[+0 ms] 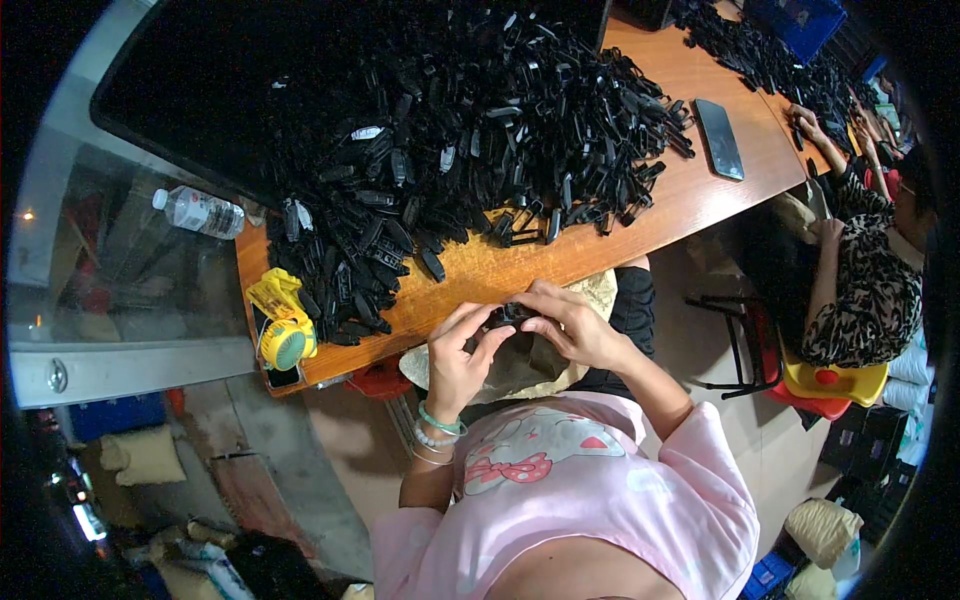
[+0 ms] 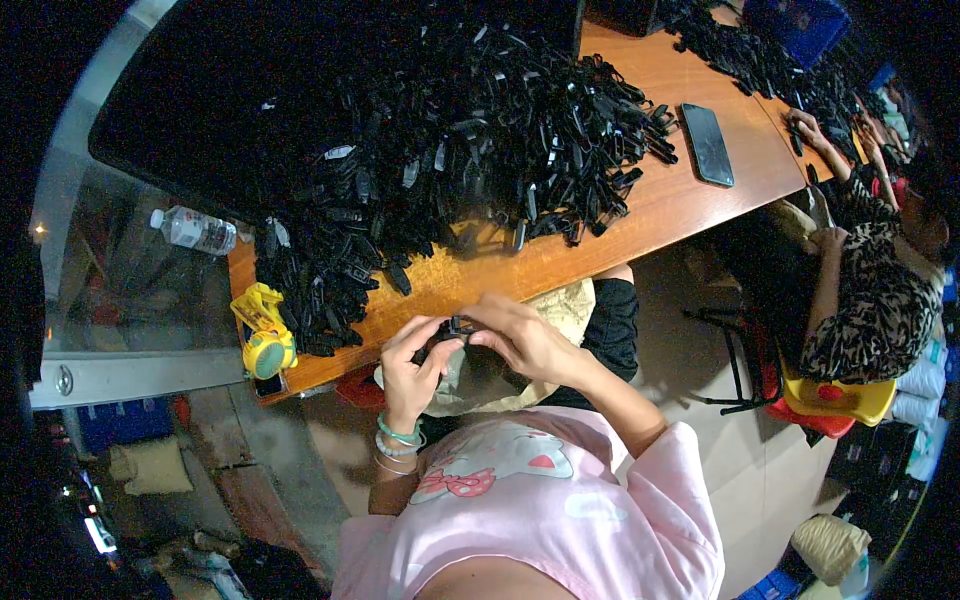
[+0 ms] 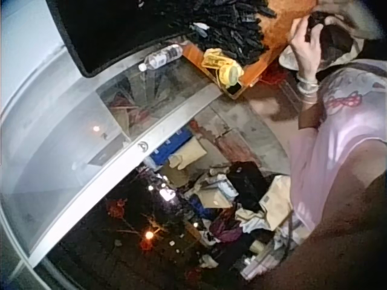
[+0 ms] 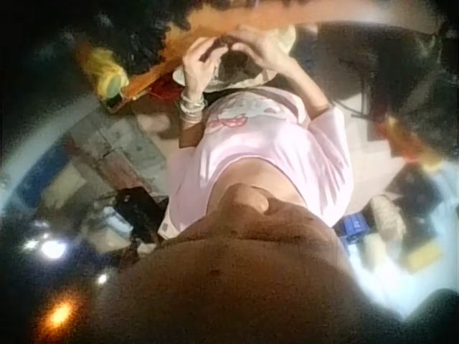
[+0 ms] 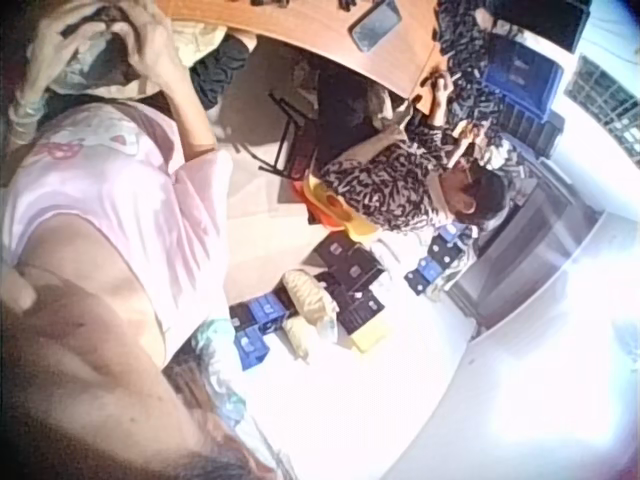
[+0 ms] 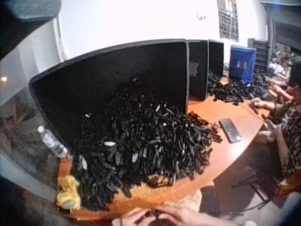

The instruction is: The person assembles small black plastic components by hand, picking them from a large pile on a table and joining parts together.

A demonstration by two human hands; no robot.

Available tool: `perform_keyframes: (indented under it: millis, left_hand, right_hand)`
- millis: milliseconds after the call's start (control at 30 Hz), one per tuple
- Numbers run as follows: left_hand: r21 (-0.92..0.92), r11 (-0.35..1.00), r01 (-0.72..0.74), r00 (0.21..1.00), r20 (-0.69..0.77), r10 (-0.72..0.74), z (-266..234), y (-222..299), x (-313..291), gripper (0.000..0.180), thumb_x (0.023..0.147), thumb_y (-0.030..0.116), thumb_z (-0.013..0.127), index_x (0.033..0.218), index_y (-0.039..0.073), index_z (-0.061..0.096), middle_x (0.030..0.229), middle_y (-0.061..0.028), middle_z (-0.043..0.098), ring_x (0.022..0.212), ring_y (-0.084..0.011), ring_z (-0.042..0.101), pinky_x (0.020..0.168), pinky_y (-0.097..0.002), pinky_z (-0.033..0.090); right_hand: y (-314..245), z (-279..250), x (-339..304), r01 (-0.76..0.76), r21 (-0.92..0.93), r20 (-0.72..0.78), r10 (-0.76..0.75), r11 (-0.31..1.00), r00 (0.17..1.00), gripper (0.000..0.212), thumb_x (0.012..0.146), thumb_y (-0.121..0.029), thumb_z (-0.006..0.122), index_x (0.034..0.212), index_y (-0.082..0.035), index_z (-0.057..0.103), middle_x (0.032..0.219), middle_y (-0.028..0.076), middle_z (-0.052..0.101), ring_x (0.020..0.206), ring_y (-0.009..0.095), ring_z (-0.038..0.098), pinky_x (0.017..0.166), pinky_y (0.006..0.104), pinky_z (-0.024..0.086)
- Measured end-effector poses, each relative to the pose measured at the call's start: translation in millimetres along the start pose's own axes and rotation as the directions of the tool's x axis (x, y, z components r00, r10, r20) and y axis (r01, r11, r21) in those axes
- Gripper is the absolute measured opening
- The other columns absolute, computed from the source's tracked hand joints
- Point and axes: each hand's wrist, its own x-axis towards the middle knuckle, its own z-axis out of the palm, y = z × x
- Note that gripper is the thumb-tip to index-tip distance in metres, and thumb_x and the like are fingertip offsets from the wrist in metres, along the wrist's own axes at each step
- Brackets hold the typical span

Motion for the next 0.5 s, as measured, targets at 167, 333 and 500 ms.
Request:
perform_keyframes:
  millis: [167, 333, 500]
  left_hand:
    - [-0.070, 0.993, 0.091, 0.996, 0.024, -0.090, 1.2, 4.9, -3.6, 0.023, 0.078, 0.004, 0.068, 0.098, -0.007, 0.062, 0.073, -0.0085, 0.058, 0.046, -0.0105, 0.050, 0.044, -0.0236, 0.038]
    - [-0.054, 0.989, 0.141, 0.990, 0.005, -0.141, 2.1, 15.1, -5.1, 0.021, 0.079, 0.004, 0.067, 0.096, -0.007, 0.062, 0.069, -0.0084, 0.058, 0.047, -0.0116, 0.051, 0.044, -0.0248, 0.038]
    - [0.091, 0.995, -0.051, 0.995, 0.094, 0.042, -4.9, 17.6, -1.5, 0.021, 0.080, 0.006, 0.067, 0.093, -0.010, 0.062, 0.075, -0.0078, 0.060, 0.050, -0.0080, 0.050, 0.044, -0.0219, 0.038]
  right_hand:
    - [-0.8, 5.4, -7.2, 0.065, -0.144, -0.018, -0.069, 0.987, 0.997, 0.033, 0.083, -0.003, 0.058, 0.114, 0.005, 0.051, 0.086, 0.017, 0.052, 0.076, 0.034, 0.054, 0.065, 0.0365, 0.043]
    - [-3.7, 10.7, -12.1, 0.097, -0.180, -0.076, -0.112, 0.979, 0.991, 0.035, 0.080, -0.002, 0.059, 0.113, 0.004, 0.049, 0.087, 0.018, 0.052, 0.076, 0.036, 0.055, 0.064, 0.0395, 0.045]
    - [-7.3, 11.4, -16.8, 0.138, -0.237, -0.068, -0.158, 0.962, 0.985, 0.034, 0.078, -0.002, 0.061, 0.110, 0.003, 0.050, 0.085, 0.017, 0.052, 0.074, 0.036, 0.056, 0.059, 0.0407, 0.046]
